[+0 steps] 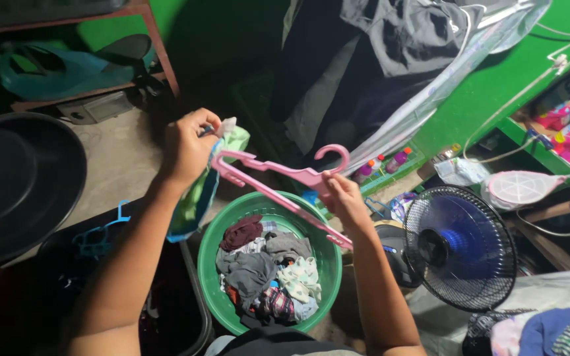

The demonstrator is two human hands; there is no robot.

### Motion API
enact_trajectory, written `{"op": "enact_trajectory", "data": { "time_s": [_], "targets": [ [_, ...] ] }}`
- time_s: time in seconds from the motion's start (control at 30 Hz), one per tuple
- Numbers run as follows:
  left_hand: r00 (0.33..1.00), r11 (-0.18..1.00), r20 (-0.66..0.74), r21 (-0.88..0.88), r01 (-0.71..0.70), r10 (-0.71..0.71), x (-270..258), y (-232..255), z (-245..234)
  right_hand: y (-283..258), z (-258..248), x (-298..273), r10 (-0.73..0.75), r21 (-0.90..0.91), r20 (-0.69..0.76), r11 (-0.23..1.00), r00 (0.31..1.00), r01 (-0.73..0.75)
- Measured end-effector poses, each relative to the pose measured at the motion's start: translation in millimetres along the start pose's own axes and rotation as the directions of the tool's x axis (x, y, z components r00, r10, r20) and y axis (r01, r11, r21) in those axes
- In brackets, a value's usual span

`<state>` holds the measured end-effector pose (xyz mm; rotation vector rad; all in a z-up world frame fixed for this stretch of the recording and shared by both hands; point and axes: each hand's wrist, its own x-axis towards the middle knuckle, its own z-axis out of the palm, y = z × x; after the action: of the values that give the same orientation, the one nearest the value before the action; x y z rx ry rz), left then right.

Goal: Hanging freshly washed clothes onto plastic hangers from a basin.

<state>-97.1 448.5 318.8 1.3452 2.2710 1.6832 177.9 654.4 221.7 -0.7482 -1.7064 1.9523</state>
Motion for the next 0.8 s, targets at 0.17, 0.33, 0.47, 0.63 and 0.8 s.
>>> {"op": "enact_trajectory", "data": {
  "time_s": [0.17, 0.33, 0.47, 0.63, 0.8],
  "targets": [
    [0.971, 0.945, -0.006, 0.228, -0.233, 0.241, 5.9, 8.1, -29.7, -13.7, -6.0, 0.0, -0.169, 0.254, -0.184, 0.943, 0.968, 0.212],
    [0.848, 0.761, 0.213, 0.376, -0.529, 0.484, 1.8, 37.0, -15.3, -46.5, 57.6, -27.3, -0.26, 0.545, -0.348, 0.726, 0.901, 0.42],
    [0.658, 0.616, 0.46, 0.263, -0.742, 0.596, 6.2, 43.0, -0.8, -47.6, 127.0, -49.0, -0.518, 0.683, -0.253, 0.503, 0.817, 0.53],
    [0.648, 0.671, 0.462, 0.142, -0.728, 0.605, 1.4, 100.4, -16.1, -64.4, 166.0, -58.6, -0.774, 0.358, -0.184, 0.522, 0.606, 0.774],
    [0.717, 0.812, 0.463, -0.011, -0.584, 0.522, -9.9, 110.4, -46.0, -61.2, 126.3, -27.5, -0.956, 0.204, 0.217, 0.24, 0.195, 0.949]
  ]
}}
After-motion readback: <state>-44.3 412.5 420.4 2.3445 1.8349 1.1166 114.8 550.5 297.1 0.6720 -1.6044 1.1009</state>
